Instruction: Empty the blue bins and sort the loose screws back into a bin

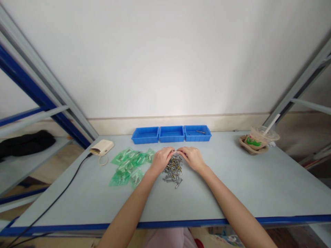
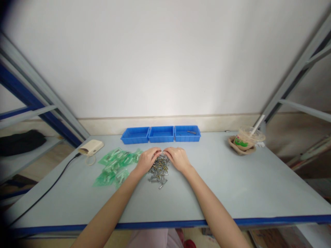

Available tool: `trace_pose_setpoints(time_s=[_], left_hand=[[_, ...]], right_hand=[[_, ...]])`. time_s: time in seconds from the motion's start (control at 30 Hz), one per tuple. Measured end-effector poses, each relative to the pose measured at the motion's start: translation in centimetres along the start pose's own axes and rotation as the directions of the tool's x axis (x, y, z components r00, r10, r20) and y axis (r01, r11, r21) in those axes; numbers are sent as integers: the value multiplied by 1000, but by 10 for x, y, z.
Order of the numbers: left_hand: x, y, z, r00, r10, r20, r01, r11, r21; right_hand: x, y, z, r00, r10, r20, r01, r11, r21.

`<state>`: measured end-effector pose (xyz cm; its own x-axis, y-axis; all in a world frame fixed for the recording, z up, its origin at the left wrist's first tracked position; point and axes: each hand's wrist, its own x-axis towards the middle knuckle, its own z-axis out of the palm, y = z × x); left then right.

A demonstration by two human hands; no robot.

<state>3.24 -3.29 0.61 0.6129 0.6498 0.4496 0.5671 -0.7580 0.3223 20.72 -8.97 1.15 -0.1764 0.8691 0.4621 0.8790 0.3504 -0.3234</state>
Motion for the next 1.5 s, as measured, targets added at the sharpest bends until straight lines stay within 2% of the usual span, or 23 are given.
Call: trace_pose_setpoints(time_s=[0.13, 0.3, 0.47, 0.73, 0.87, 0.97, 1.1, 1.17, 1.2, 1.23, 1.3, 1.33, 1.43, 1.5], left_hand=[[0, 1, -1, 998, 55, 36, -56, 998, 25], [0, 4, -3, 998, 35, 51, -38, 998, 58], [0, 2, -1, 996, 62, 58, -66, 996, 61], [-1, 1, 1, 998, 4, 59, -10, 995, 102], [0, -3, -2, 995, -93, -43, 94, 995, 44], [13, -12, -6, 972, -212, -102, 215, 976, 20], [40, -27, -10, 975, -220, -43, 222, 974, 41], [51, -33, -9, 971, -236, -33, 238, 971, 40], [53, -36, -7, 969, -245, -41, 246, 969, 30], [55, -38, -4, 965, -257, -48, 258, 966, 16], [53, -41, 3, 960, -273, -61, 272, 962, -30], [52, -43, 7, 956, -284, -69, 281, 958, -57], [45, -45, 15, 953, -296, -61, 289, 952, -104], [41, -44, 17, 956, -285, -74, 276, 954, -112]], right_hand=[[-1, -1, -3, 1000, -7, 9, 6, 1000, 16], [-1, 0, -1, 998, -56, -2, 56, 998, -23], [-1, 1, -1, 998, -53, 14, 53, 998, -29], [-2, 3, 4, 997, -66, 29, 66, 998, -9], [6, 13, 7, 997, 46, -63, -44, 999, 26], [25, 38, -2, 970, 192, -147, -193, 981, 10], [53, 76, -24, 908, 337, -250, -380, 914, -145], [58, 81, -31, 872, 356, -336, -435, 878, -199], [58, 78, -31, 876, 348, -334, -427, 881, -203], [54, 72, -29, 896, 328, -299, -394, 899, -193], [43, 54, -18, 969, 226, -100, -238, 963, -127], [37, 43, -11, 988, 154, 1, -153, 985, -82], [22, 19, 11, 986, 20, 167, -15, 999, -31], [20, 12, 20, 976, 7, 217, 0, 999, -32]])
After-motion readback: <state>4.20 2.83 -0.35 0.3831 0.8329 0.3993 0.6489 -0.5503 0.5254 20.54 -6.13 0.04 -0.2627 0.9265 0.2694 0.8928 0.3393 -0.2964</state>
